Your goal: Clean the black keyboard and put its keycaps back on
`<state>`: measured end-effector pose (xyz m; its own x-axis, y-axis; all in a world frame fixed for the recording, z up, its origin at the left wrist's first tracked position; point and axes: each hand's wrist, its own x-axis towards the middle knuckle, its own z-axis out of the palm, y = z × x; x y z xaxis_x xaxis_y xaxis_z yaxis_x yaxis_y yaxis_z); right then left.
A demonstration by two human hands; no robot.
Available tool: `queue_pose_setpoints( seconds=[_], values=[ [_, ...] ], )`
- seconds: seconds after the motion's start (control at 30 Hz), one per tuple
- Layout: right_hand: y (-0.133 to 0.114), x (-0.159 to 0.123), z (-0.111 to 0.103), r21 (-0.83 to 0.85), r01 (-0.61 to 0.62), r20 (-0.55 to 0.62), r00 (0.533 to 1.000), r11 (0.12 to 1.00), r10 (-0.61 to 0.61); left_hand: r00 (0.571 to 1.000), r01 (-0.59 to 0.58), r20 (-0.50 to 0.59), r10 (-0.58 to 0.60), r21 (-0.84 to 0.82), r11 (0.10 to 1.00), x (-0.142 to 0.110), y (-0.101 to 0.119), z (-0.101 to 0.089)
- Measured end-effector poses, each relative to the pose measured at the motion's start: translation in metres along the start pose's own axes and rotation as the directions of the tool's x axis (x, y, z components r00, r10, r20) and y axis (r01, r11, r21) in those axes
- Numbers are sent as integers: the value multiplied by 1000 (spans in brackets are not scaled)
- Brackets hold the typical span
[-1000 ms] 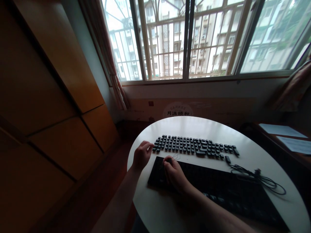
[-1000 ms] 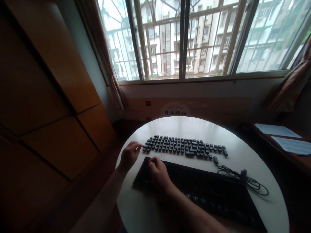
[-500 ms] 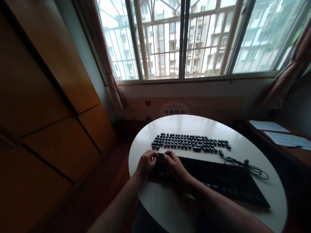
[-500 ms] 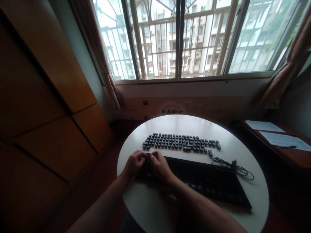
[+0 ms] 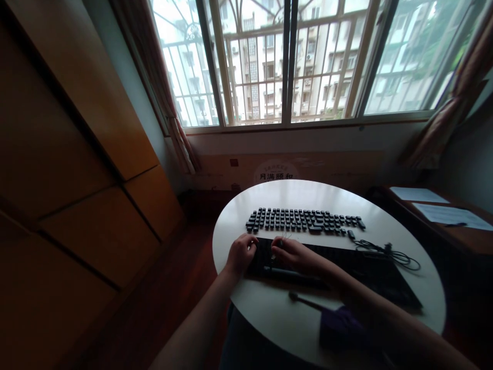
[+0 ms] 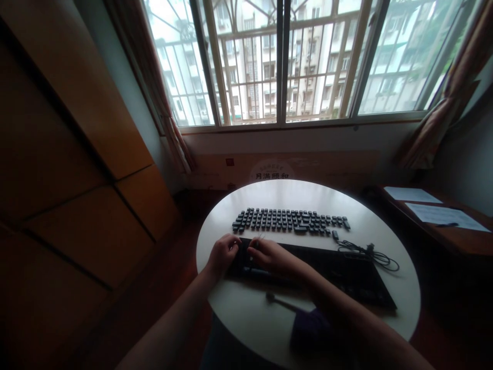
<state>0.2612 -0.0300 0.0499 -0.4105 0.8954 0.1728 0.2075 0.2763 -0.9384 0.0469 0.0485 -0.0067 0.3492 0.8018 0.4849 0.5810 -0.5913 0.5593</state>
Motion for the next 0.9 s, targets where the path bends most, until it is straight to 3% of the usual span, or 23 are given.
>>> queue_pose_setpoints(
  seconds=[0.13,0.23,0.6,0.9],
  values=[
    [39,-1,20,93,-45,-50,998,995,50,1000,-10,12,10,2,1000,-1,0,2],
    [51,-1,27,68,-55,-85,995,996,61,999,-16,30,15,10,1000,-1,1,3],
    [40,-2,27,-246,-13,-42,999,969,3,998,-21,64,16,75,997,-1,2,5],
    [42,-4,43,-607,90,60,996,789,-67,997,-21,70,14,103,994,-2,0,7]
  ],
)
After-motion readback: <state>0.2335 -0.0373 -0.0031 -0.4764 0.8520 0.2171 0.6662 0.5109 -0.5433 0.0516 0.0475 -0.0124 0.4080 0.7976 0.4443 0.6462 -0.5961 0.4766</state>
